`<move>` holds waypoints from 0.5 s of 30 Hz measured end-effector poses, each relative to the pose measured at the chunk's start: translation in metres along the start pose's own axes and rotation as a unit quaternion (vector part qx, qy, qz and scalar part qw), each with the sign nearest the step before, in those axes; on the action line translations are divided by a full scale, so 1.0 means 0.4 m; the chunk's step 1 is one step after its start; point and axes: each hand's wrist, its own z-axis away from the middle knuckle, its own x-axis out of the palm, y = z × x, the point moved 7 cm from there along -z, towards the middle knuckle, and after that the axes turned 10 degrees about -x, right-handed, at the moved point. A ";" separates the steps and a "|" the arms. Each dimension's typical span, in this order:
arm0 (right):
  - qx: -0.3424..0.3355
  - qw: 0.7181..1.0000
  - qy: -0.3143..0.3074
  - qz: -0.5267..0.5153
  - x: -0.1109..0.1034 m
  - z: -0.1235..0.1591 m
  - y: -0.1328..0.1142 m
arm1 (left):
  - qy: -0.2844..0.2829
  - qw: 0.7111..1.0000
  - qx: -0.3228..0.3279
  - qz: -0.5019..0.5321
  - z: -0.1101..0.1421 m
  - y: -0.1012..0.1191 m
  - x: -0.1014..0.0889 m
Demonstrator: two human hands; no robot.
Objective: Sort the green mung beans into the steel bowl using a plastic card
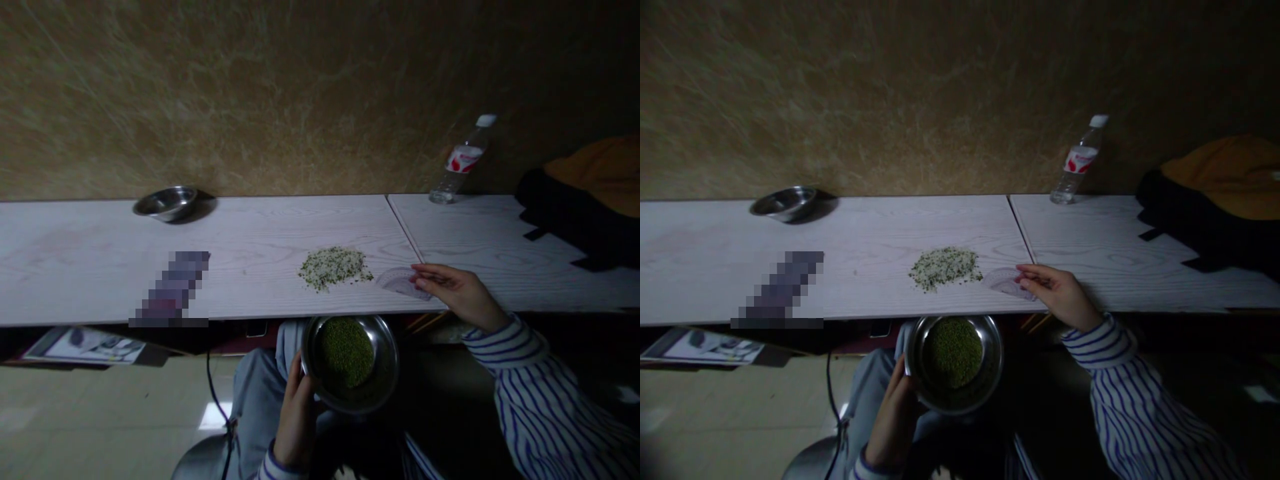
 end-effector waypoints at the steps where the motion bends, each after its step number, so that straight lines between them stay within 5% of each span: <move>1: -0.006 1.000 -0.016 0.008 0.008 -0.006 -0.007 | 0.003 1.000 -0.003 0.006 0.000 -0.004 0.002; 6: -0.059 0.996 -0.044 0.043 0.087 -0.032 -0.061 | 0.020 1.000 0.003 0.014 0.006 -0.003 0.007; 15: -0.195 0.977 -0.073 0.036 0.331 -0.011 -0.210 | 0.021 1.000 -0.007 0.007 0.012 0.015 0.001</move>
